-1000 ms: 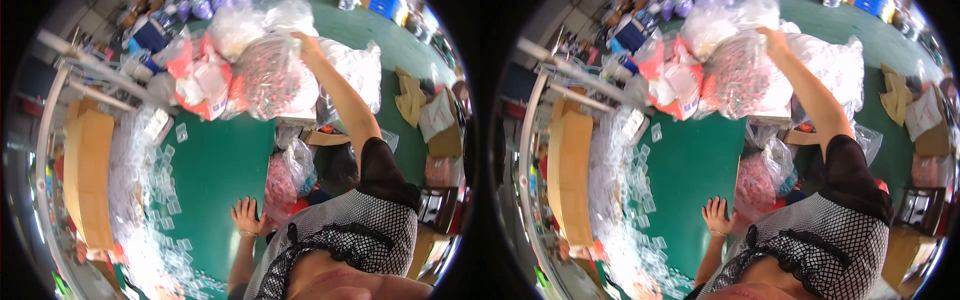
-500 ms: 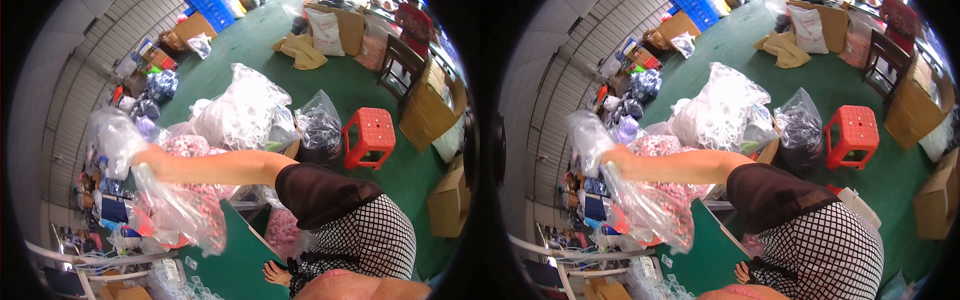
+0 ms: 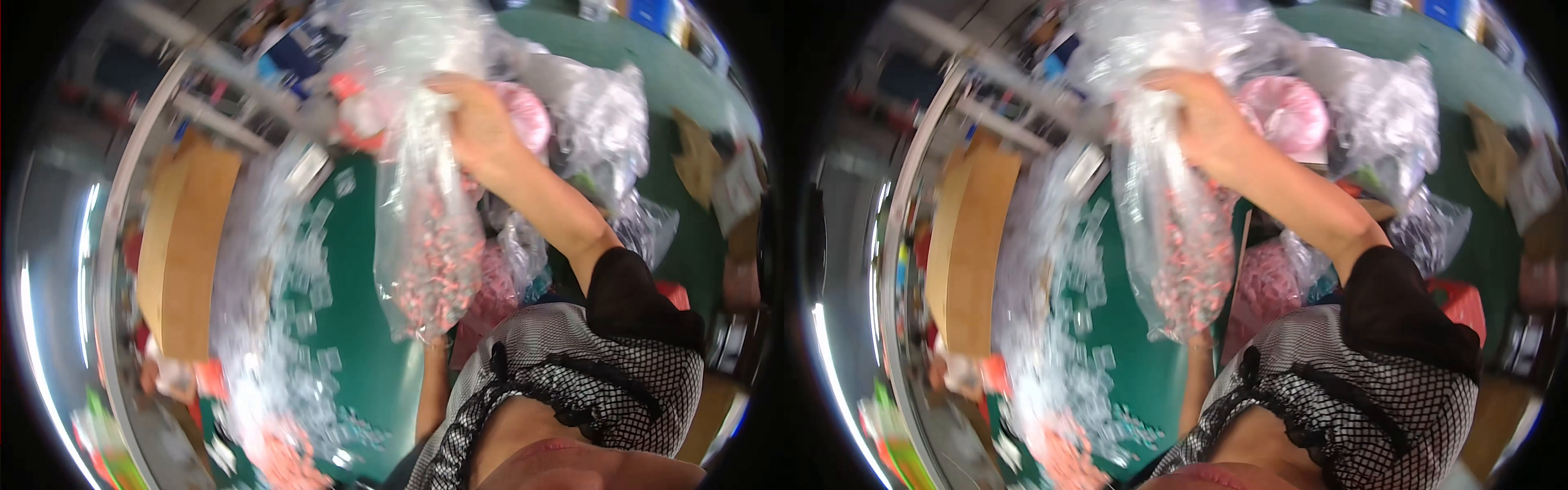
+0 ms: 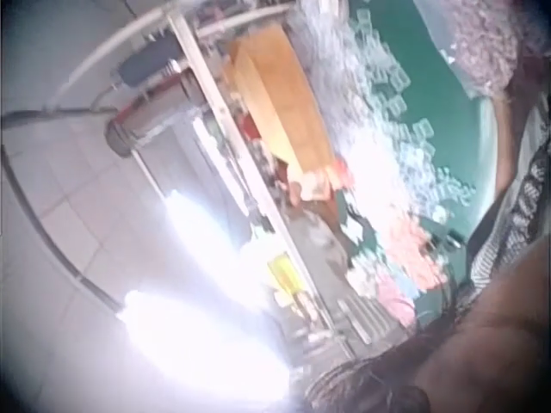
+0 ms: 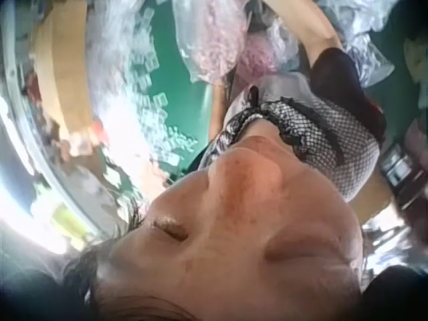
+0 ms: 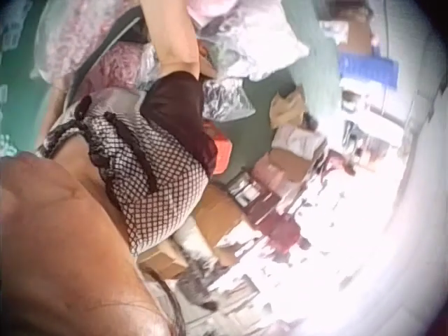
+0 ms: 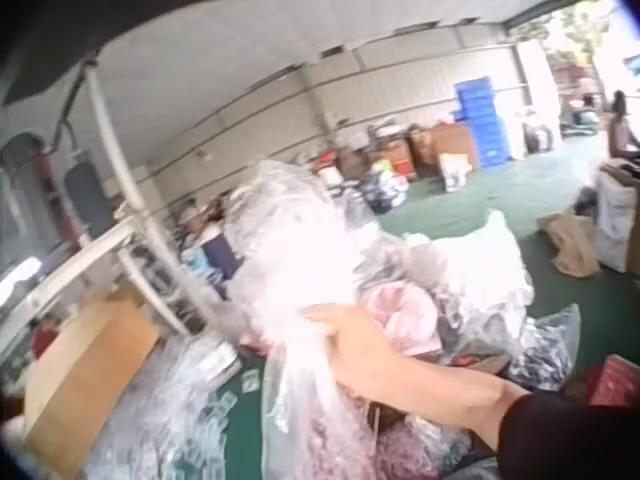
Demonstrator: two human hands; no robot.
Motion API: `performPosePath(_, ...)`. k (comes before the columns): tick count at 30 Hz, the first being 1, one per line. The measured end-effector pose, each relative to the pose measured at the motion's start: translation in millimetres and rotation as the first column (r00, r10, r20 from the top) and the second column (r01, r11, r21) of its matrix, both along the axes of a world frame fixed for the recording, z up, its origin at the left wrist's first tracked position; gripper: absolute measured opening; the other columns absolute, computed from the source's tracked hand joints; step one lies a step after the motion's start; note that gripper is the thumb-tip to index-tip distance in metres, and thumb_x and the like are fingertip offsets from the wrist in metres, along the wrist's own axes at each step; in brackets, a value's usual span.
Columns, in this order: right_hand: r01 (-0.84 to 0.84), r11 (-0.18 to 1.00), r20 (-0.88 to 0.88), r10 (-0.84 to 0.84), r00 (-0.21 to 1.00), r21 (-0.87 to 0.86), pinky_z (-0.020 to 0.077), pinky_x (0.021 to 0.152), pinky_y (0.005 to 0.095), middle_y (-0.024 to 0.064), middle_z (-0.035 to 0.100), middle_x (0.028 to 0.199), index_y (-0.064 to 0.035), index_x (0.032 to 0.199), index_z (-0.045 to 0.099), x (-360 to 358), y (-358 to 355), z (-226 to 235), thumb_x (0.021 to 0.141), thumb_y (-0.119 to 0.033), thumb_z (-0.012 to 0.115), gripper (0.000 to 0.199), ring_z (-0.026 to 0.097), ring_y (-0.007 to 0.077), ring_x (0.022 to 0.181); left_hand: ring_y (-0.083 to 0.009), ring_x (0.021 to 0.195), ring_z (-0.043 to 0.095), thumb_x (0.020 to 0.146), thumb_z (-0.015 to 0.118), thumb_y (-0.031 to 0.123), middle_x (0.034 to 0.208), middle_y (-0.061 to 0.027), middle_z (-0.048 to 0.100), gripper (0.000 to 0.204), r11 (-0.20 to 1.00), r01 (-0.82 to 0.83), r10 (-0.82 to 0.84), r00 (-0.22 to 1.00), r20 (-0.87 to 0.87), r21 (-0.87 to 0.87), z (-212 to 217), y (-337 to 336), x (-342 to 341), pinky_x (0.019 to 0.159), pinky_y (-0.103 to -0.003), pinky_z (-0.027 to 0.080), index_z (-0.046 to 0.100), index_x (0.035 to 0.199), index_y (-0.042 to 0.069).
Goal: Packaging small pink beads or capsules into plastic bags and clear containers at a workshop table.
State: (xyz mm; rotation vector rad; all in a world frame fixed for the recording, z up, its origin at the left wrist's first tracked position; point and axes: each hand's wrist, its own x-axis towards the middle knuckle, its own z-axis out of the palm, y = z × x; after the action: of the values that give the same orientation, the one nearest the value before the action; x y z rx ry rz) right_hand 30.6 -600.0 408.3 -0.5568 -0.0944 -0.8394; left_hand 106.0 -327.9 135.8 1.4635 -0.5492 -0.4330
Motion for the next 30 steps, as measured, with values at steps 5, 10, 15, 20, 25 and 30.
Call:
performPosePath(5,-0.181,0.983,-0.077,0.181,0.981,0.000,0.0470,0.087,0.0400,0.0148,0.055,0.112,0.0033,0.121,0.041,40,38,-46,0.078,0.002,0.054,0.045,0.057,0.0270,0.101,-0.0240,0.118,0.042,0.083,0.060,0.015,0.130,-0.0175,0.040,0.059,0.953,-0.186,0.138,0.969,-0.204,-0.240,18,11,10,0.096,-0.036,0.038,0.030,0.130,-0.005)
performPosePath(10,-0.200,0.980,-0.245,0.192,0.950,-0.007,0.0375,0.097,0.0361,0.0107,0.055,0.115,0.0012,0.119,0.047,62,79,-94,0.069,0.009,0.059,0.052,0.051,0.0219,0.109,-0.0198,0.116,0.043,0.077,0.062,0.007,0.129,-0.0144,0.042,0.058,0.917,-0.385,0.367,0.917,-0.157,-0.104,-36,66,48,0.090,-0.031,0.042,0.036,0.129,-0.001)
performPosePath(15,-0.313,0.903,-0.357,0.200,0.912,-0.294,0.0373,0.095,0.0329,0.0083,0.049,0.122,-0.0009,0.126,0.040,61,89,-101,0.068,0.003,0.065,0.063,0.048,0.0173,0.111,-0.0258,0.111,0.045,0.072,0.061,0.002,0.122,-0.0161,0.045,0.057,0.783,-0.614,0.528,0.744,0.409,0.105,16,78,52,0.092,-0.036,0.038,0.042,0.126,0.001)
performPosePath(20,-0.377,0.744,-0.533,0.033,0.846,-0.552,0.0333,0.099,0.0323,0.0072,0.044,0.126,-0.0010,0.132,0.033,58,97,-120,0.070,-0.006,0.070,0.072,0.042,0.0166,0.116,-0.0319,0.120,0.037,0.069,0.069,0.009,0.133,-0.0149,0.035,0.065,0.943,-0.333,0.203,0.521,0.829,-0.022,140,14,49,0.095,-0.039,0.036,0.042,0.128,0.007)
performPosePath(25,-0.397,0.728,-0.561,0.021,0.827,-0.559,0.0410,0.090,0.0298,0.0072,0.050,0.118,-0.0005,0.129,0.037,45,92,-129,0.069,-0.004,0.072,0.070,0.050,0.0168,0.106,-0.0338,0.116,0.041,0.066,0.072,0.013,0.128,-0.0170,0.042,0.063,0.990,-0.109,-0.048,0.331,0.942,0.089,170,-29,89,0.094,-0.039,0.037,0.046,0.123,0.007)
performPosePath(30,-0.381,0.743,-0.549,0.021,0.835,-0.551,0.0425,0.088,0.0290,0.0068,0.054,0.113,-0.0009,0.126,0.040,35,86,-140,0.071,-0.004,0.071,0.063,0.052,0.0147,0.103,-0.0310,0.096,0.055,0.070,0.067,0.018,0.101,-0.0128,0.061,0.039,0.990,0.093,-0.140,0.459,0.877,0.109,143,-39,108,0.085,-0.039,0.040,0.057,0.106,0.006)
